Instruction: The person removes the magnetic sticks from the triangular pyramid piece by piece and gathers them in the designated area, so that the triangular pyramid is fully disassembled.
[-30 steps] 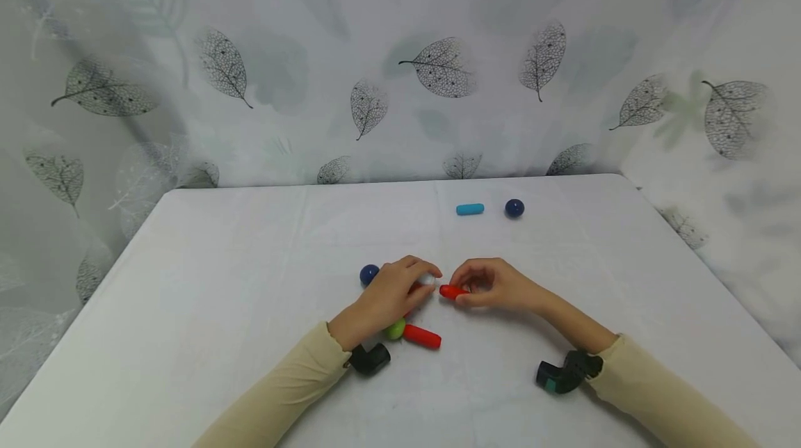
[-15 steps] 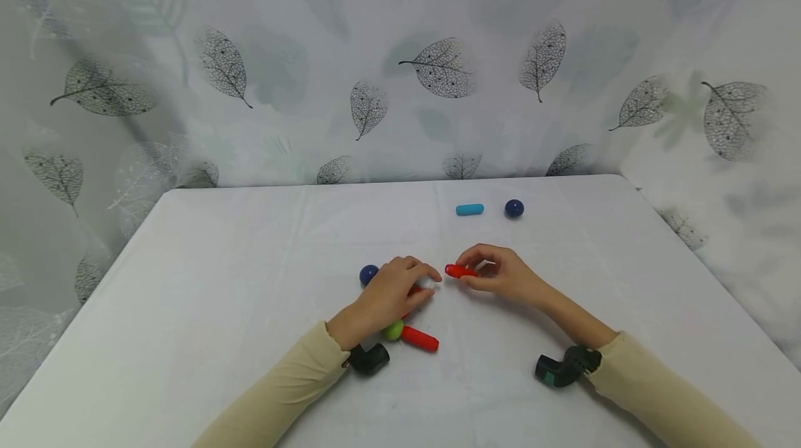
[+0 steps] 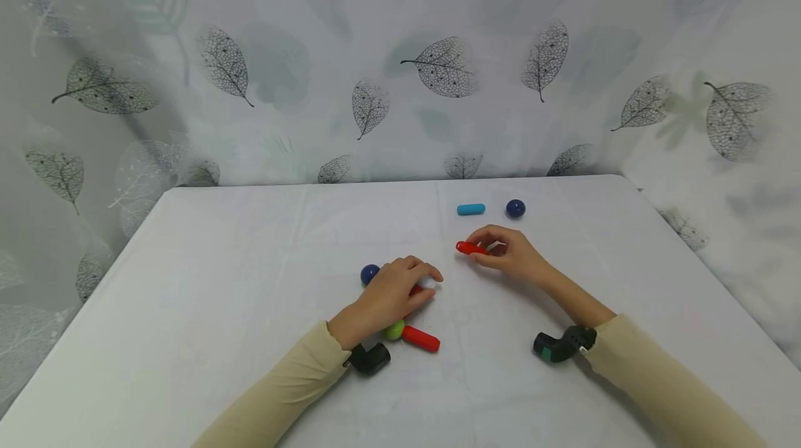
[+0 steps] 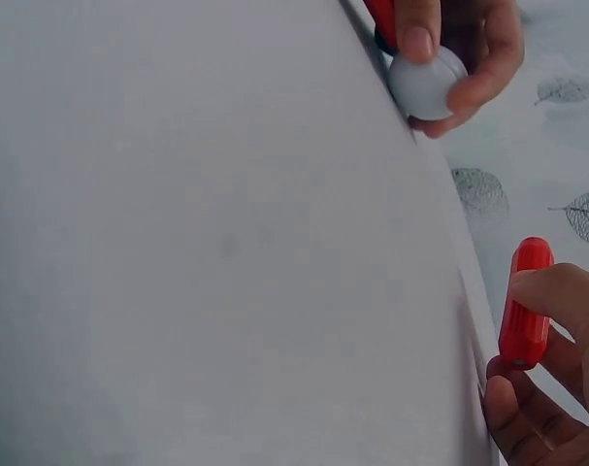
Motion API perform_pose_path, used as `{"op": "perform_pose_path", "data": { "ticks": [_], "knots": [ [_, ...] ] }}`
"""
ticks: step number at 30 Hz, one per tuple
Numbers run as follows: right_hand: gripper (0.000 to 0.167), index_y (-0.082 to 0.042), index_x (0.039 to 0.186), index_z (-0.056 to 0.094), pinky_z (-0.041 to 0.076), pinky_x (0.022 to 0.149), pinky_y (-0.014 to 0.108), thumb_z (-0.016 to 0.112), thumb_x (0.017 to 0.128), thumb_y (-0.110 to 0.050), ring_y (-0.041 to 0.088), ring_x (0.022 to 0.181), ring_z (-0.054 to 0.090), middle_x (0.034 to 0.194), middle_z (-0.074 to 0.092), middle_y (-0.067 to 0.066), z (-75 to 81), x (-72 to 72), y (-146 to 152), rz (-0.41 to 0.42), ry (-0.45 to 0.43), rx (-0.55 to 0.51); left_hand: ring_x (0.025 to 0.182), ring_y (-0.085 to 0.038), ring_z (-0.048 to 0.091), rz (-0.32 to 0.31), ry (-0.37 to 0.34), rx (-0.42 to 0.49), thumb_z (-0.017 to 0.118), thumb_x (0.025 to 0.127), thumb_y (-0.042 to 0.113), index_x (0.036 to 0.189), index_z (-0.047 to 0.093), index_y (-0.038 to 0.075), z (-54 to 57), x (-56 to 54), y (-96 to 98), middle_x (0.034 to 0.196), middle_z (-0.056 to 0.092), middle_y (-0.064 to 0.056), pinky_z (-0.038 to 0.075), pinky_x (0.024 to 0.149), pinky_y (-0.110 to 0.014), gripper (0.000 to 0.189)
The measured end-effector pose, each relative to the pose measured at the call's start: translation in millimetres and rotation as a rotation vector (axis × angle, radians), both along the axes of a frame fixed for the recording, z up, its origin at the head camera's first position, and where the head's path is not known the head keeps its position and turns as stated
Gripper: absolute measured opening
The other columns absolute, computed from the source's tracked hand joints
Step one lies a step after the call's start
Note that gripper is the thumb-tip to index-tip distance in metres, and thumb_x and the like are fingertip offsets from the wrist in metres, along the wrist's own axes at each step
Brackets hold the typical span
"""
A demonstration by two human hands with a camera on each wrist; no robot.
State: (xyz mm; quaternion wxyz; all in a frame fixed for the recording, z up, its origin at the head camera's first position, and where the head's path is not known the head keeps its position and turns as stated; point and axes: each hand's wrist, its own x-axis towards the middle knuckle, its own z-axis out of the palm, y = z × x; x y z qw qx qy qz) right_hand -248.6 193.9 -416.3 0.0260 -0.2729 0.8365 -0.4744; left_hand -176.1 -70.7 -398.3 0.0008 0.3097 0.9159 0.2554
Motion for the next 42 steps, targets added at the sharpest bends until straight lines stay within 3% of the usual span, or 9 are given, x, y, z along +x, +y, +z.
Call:
{"op": "perform_pose_path", "data": {
  "ticks": [8,16,21,31,42],
  "knots": [
    [0.025,0.000,0.109,0.066,0.051,0.078,0.021,0.073,0.085,-0.001,0.023,0.088,0.061,0.103,0.068,0.015,2.6,-17.0,2,-0.045,0.078,0.098,0.096,-0.020,0.057,0.002,0.002,-0.006,0.066,0.094,0.022,0.114,0.067,0.018,0.1,0.5,-0.5,0.112,0.063,-0.006,0.047,0.083,-0.036,0.021],
    [0.024,-0.001,0.109,0.065,0.052,0.080,0.038,0.073,0.086,-0.005,0.028,0.090,0.061,0.106,0.068,0.016,5.1,-29.3,0,-0.123,0.123,0.185,0.097,-0.020,0.058,-0.004,0.010,-0.006,0.066,0.094,0.022,0.114,0.067,0.018,-0.1,0.4,-0.7,0.113,0.063,-0.006,0.047,0.084,-0.037,0.021],
    [0.026,-0.001,0.111,0.065,0.052,0.077,0.037,0.072,0.087,-0.007,0.028,0.090,0.061,0.106,0.067,0.016,4.5,-35.2,-3,-0.187,0.138,0.250,0.097,-0.020,0.058,-0.009,0.016,0.001,0.066,0.094,0.021,0.114,0.067,0.017,0.1,0.5,-0.6,0.112,0.063,-0.007,0.048,0.083,-0.036,0.020],
    [0.024,0.000,0.110,0.067,0.047,0.073,0.034,0.071,0.087,-0.007,0.028,0.088,0.059,0.106,0.068,0.017,5.7,-41.4,-8,-0.191,0.164,0.307,0.097,-0.020,0.058,-0.013,0.023,0.013,0.065,0.095,0.021,0.114,0.067,0.016,-0.6,1.0,-0.3,0.110,0.063,-0.006,0.047,0.082,-0.036,0.019],
    [0.025,0.002,0.108,0.071,0.046,0.073,0.037,0.074,0.084,-0.002,0.031,0.089,0.055,0.106,0.066,0.021,0.1,-46.5,-7,-0.207,0.297,0.283,0.097,-0.019,0.058,-0.014,0.025,0.015,0.065,0.095,0.021,0.113,0.067,0.016,-0.2,0.6,-0.5,0.112,0.063,-0.006,0.047,0.081,-0.035,0.019]
  ]
}}
